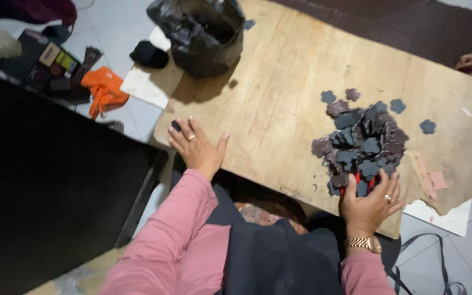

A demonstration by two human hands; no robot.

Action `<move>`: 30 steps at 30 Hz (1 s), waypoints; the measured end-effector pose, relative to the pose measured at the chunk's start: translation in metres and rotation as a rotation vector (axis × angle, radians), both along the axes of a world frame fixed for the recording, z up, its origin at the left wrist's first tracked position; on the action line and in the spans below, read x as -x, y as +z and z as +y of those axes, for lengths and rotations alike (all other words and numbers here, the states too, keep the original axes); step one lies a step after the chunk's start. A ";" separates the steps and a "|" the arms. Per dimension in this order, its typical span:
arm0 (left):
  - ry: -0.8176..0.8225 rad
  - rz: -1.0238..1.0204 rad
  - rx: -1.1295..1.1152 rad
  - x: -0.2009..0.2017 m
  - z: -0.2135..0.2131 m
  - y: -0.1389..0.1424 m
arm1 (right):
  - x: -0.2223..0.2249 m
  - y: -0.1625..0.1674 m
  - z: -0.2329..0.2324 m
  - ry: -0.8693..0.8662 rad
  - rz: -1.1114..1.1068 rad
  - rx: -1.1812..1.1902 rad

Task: The person sits at a workbench and trims the edges of small flower-shaped leather pieces with red-handled scissors, working one piece at a time. They pick each piece from a pile on the board, rotate it while cutting, and set it back on the pile.

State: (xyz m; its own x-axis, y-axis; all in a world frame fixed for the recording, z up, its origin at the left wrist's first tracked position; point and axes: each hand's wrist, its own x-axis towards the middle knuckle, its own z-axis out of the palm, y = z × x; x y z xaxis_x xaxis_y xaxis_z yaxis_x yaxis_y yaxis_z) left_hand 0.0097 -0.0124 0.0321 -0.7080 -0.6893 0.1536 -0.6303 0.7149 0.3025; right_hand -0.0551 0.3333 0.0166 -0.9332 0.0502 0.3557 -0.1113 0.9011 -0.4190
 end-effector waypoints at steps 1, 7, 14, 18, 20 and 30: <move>0.010 -0.017 -0.010 0.005 -0.002 0.001 | 0.002 0.002 -0.001 0.002 0.016 -0.004; 0.037 -0.142 -0.070 0.017 -0.004 -0.003 | 0.004 0.007 0.006 -0.030 0.059 0.021; -0.122 -0.021 -0.122 -0.019 0.002 -0.042 | 0.005 0.001 0.017 -0.067 0.034 0.075; -0.201 -0.047 -0.131 -0.023 -0.002 -0.046 | 0.000 -0.003 0.027 -0.021 0.164 0.091; -0.206 -0.098 -0.100 -0.017 0.002 -0.043 | -0.004 -0.005 0.034 0.019 0.247 0.170; -0.836 0.334 -0.270 0.076 0.120 -0.024 | -0.011 -0.005 0.038 0.077 0.117 0.126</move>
State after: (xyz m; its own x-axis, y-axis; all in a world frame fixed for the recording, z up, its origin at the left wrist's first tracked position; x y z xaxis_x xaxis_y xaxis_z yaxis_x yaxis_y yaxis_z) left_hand -0.0666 0.1073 0.0077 -0.9377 -0.0194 0.3469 0.2048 0.7757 0.5969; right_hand -0.0437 0.3716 0.0115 -0.8889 0.0311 0.4571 -0.2323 0.8293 -0.5083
